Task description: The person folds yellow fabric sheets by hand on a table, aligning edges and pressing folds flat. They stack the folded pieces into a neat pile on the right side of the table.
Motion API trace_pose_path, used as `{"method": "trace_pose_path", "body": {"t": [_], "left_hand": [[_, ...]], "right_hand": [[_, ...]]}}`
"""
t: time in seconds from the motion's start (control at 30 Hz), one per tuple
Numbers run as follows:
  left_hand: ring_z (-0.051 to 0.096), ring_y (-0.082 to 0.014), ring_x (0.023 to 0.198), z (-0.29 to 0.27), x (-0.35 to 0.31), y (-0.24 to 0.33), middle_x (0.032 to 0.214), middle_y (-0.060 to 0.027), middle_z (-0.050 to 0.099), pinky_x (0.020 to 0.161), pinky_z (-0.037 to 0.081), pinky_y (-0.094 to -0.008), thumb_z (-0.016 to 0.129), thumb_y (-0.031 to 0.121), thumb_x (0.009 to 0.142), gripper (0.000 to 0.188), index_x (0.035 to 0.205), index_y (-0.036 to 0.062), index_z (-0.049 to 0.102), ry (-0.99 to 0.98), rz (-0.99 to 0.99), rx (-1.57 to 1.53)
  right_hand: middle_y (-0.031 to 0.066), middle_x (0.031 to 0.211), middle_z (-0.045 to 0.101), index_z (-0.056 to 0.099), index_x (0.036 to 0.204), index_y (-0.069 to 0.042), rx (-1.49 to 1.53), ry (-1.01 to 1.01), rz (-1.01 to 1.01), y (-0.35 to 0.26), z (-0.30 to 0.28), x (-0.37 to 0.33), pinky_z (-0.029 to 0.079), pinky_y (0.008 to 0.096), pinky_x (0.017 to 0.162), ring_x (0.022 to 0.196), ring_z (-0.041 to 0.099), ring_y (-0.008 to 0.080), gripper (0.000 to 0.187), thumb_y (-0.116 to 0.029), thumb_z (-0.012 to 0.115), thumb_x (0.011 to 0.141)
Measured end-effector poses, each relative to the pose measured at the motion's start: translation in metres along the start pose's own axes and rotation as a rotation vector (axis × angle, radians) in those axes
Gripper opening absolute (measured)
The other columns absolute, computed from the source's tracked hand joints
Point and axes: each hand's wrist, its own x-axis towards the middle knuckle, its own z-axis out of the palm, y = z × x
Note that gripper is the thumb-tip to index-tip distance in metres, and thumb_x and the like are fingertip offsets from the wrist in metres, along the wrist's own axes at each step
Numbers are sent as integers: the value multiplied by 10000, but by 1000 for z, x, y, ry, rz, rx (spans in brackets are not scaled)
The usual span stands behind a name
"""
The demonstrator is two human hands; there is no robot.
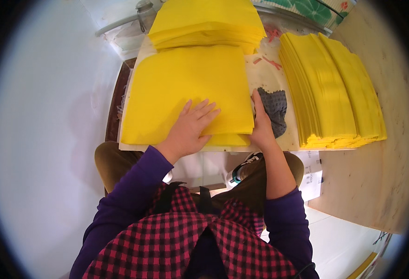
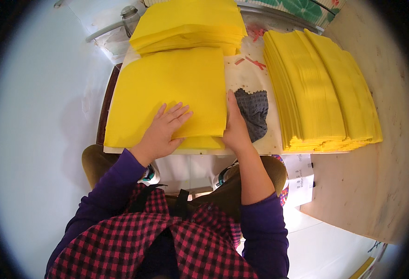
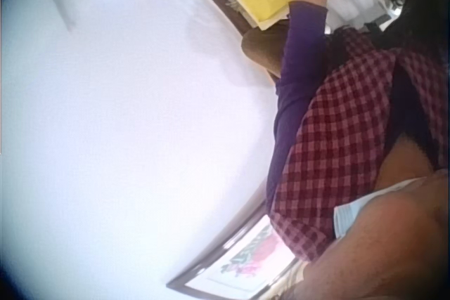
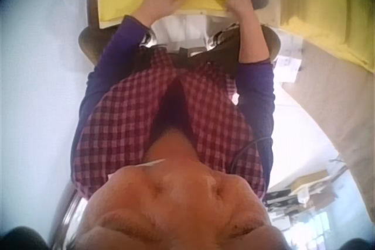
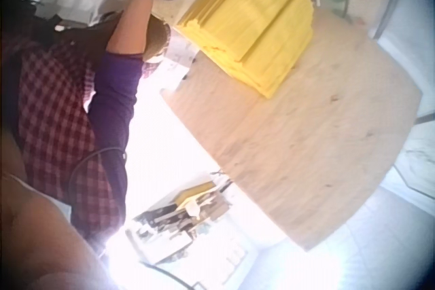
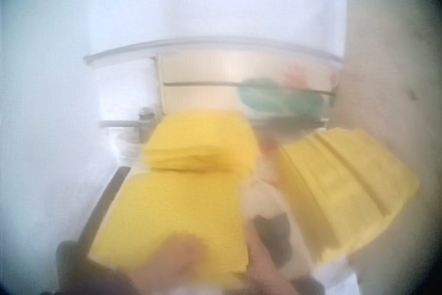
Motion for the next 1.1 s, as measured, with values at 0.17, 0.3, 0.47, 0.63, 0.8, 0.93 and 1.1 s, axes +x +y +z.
{"method": "trace_pose_path", "body": {"t": [0.17,0.3,0.47,0.63,0.8,0.93,1.1], "left_hand": [[307,-306,1393,7,-7,10,1482,-103,367,1145,177,-542,662,95,721,774,1437,121,368,22,-59,80],[302,-303,1396,12,-8,10,1486,-114,357,1144,182,-537,658,104,725,775,1440,114,359,40,-86,90],[298,-297,1398,16,-7,9,1492,-120,345,1148,183,-523,661,124,739,777,1447,112,341,27,-113,94],[291,-287,1401,17,-9,8,1493,-118,340,1152,174,-509,663,147,770,737,1437,111,351,-19,-126,98],[310,-282,1388,14,-9,9,1475,-110,365,1149,179,-506,627,142,811,622,1393,101,412,-20,-100,143],[354,-276,1358,12,-9,8,1423,-110,429,1132,201,-519,604,166,833,538,1348,89,466,-4,-80,159],[423,-270,1313,-7,-35,-13,1385,-112,480,1126,224,-507,595,116,811,522,1322,87,496,71,-99,316]], "right_hand": [[221,1482,331,166,1483,2,56,-59,173,-5,-2,-4,313,341,1090,1378,339,313,972,-221,748,738],[233,1493,308,146,1489,3,25,-114,92,-6,-4,-4,310,348,1094,1384,332,313,971,-203,734,744],[205,1430,431,128,1508,-34,-17,-27,88,-3,4,-7,352,325,1065,1305,454,297,997,-109,732,720],[232,1517,264,179,1486,-7,-18,-66,63,-3,1,-7,232,354,1138,1405,279,347,967,-136,748,714],[177,1421,431,546,1292,-115,-151,0,-181,-1,1,-4,234,414,1136,1358,372,314,606,-64,727,716],[80,1207,638,702,1029,-159,-274,-22,-277,6,1,-2,256,436,1126,1237,538,263,346,-33,730,708],[22,1020,710,703,930,-139,-131,9,-216,7,1,-1,260,442,1124,1171,594,241,249,18,690,738]]}}
